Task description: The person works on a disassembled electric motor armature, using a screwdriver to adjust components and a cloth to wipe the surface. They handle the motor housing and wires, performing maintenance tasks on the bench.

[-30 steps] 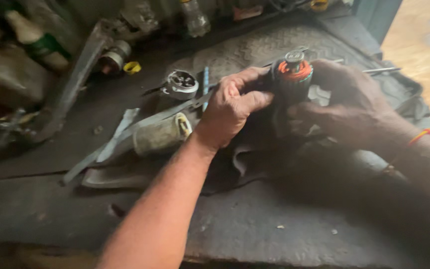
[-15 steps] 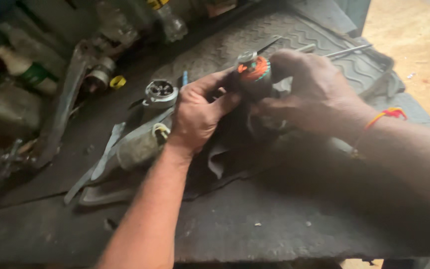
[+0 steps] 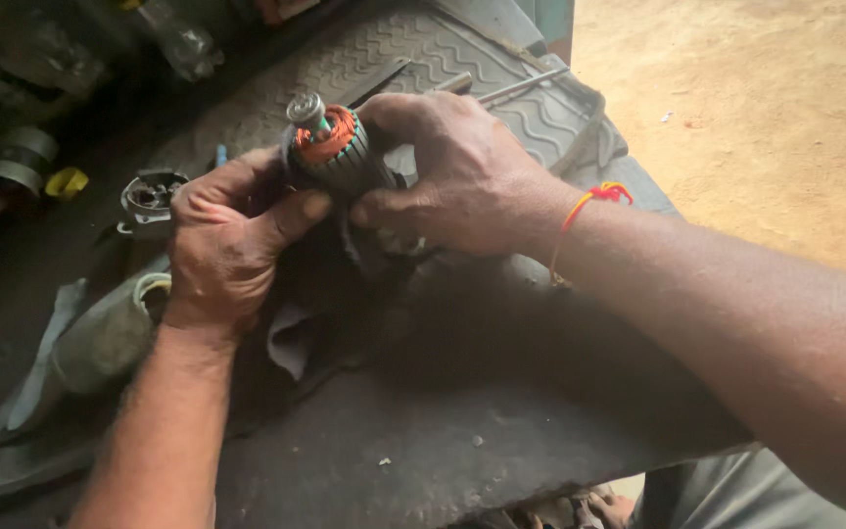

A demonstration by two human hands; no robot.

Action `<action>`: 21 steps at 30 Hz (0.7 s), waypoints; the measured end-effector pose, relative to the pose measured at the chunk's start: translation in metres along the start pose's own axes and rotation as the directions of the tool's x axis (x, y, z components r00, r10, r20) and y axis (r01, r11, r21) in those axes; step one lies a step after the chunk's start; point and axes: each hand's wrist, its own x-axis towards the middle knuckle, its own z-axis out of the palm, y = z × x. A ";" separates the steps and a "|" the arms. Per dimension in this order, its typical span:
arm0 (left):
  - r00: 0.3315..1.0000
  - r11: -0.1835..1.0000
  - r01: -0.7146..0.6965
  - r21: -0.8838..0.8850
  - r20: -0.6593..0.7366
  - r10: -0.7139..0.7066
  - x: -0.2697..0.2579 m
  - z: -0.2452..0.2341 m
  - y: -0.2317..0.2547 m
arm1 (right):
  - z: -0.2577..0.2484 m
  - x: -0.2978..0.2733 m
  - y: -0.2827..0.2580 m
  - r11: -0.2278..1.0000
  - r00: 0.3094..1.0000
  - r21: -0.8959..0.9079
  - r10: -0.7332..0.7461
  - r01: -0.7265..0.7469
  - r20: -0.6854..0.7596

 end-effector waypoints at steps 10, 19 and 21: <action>0.999 0.998 -0.033 0.059 0.008 0.032 0.001 0.009 0.001 | 0.002 0.001 0.001 1.000 0.999 -0.020 -0.015 0.016 0.038; 1.000 0.995 -0.023 0.099 -0.018 0.025 0.001 0.012 0.007 | 0.004 0.001 0.002 1.000 0.999 0.004 -0.024 0.024 0.022; 0.996 0.934 -0.087 0.345 0.010 0.089 0.002 0.009 0.012 | 0.000 0.004 0.001 0.999 0.998 0.039 -0.011 0.008 0.057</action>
